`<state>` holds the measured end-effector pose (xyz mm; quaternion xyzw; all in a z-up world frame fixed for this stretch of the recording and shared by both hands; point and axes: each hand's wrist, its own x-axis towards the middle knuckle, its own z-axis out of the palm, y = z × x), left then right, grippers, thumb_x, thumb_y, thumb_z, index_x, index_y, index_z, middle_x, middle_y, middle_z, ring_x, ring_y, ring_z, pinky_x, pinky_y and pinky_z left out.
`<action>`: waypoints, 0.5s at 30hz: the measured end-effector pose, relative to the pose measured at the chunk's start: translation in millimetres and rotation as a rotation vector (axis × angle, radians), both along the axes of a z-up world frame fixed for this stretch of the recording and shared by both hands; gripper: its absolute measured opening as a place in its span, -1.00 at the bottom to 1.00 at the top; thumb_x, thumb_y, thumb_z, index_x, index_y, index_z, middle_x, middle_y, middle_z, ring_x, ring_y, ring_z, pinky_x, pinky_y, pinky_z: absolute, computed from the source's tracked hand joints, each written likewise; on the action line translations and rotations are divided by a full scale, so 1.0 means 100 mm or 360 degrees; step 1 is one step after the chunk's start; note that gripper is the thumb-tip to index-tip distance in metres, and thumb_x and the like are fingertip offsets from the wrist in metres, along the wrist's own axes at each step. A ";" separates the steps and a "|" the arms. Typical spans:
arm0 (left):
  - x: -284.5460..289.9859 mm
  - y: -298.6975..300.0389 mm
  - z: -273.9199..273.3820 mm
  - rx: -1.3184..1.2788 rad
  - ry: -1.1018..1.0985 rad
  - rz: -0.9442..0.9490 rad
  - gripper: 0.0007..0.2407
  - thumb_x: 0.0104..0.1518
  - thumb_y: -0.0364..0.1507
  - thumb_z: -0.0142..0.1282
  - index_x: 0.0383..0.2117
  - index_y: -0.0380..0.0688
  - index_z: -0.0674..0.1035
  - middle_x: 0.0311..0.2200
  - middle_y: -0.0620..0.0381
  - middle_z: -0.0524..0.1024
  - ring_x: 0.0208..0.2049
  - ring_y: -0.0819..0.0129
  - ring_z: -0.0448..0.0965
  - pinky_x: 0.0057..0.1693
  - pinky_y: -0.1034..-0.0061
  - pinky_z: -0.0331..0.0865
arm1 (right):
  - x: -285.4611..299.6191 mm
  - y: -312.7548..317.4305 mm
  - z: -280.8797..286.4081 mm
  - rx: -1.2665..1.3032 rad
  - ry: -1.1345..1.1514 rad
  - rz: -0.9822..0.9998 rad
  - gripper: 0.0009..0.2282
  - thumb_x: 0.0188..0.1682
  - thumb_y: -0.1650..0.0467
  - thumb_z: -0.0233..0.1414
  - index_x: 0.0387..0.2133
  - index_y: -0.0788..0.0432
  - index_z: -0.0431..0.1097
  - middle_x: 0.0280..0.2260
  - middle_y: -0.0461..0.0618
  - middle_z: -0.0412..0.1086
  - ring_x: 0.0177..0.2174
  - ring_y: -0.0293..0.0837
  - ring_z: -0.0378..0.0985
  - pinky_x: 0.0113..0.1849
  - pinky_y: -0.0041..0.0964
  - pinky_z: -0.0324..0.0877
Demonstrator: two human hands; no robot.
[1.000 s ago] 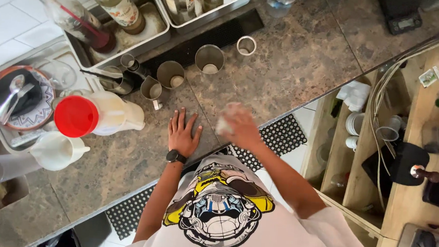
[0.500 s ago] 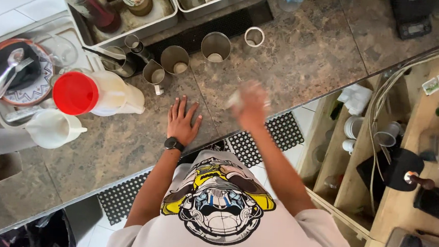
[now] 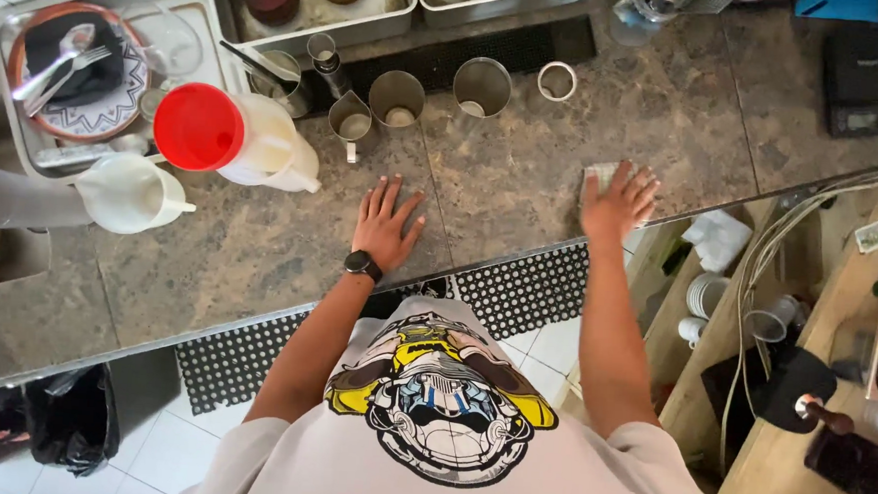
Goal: Wiping a coffee shop counter with a cloth.
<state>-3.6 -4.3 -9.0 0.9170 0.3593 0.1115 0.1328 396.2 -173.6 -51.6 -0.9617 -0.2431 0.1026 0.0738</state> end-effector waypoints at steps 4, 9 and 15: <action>0.00 0.00 0.01 0.0025 -0.0026 -0.0035 -0.63 0.37 -0.05 -0.15 0.28 0.39 0.38 0.38 0.06 0.16 0.43 0.02 0.06 0.44 0.05 -0.02 | -0.91 0.30 -0.09 0.0090 -0.0739 0.0435 -0.37 0.22 0.07 -0.08 0.36 0.33 0.13 0.27 0.53 0.11 0.27 0.50 0.04 0.15 0.50 -0.09; 0.00 0.02 0.01 0.0025 -0.0024 -0.0056 -0.65 0.38 -0.14 -0.13 0.28 0.35 0.39 0.40 0.02 0.15 0.43 -0.01 0.07 0.43 0.03 0.01 | -2.33 0.26 0.32 0.0186 0.0206 0.1232 -0.30 0.07 -0.12 -0.23 0.46 -0.25 -0.18 0.48 0.01 -0.36 0.41 0.24 -0.35 0.31 0.30 -0.38; 0.02 0.01 -0.01 -0.0040 -0.0002 -0.0095 -0.63 0.39 -0.16 -0.13 0.32 0.31 0.36 0.42 -0.02 0.09 0.44 -0.07 0.01 0.43 -0.03 -0.05 | -0.76 -0.12 -0.19 0.0152 -0.1263 0.0670 -0.30 0.05 -0.12 -0.07 0.40 -0.09 0.19 0.31 0.37 0.05 0.28 0.43 -0.01 0.21 0.29 0.00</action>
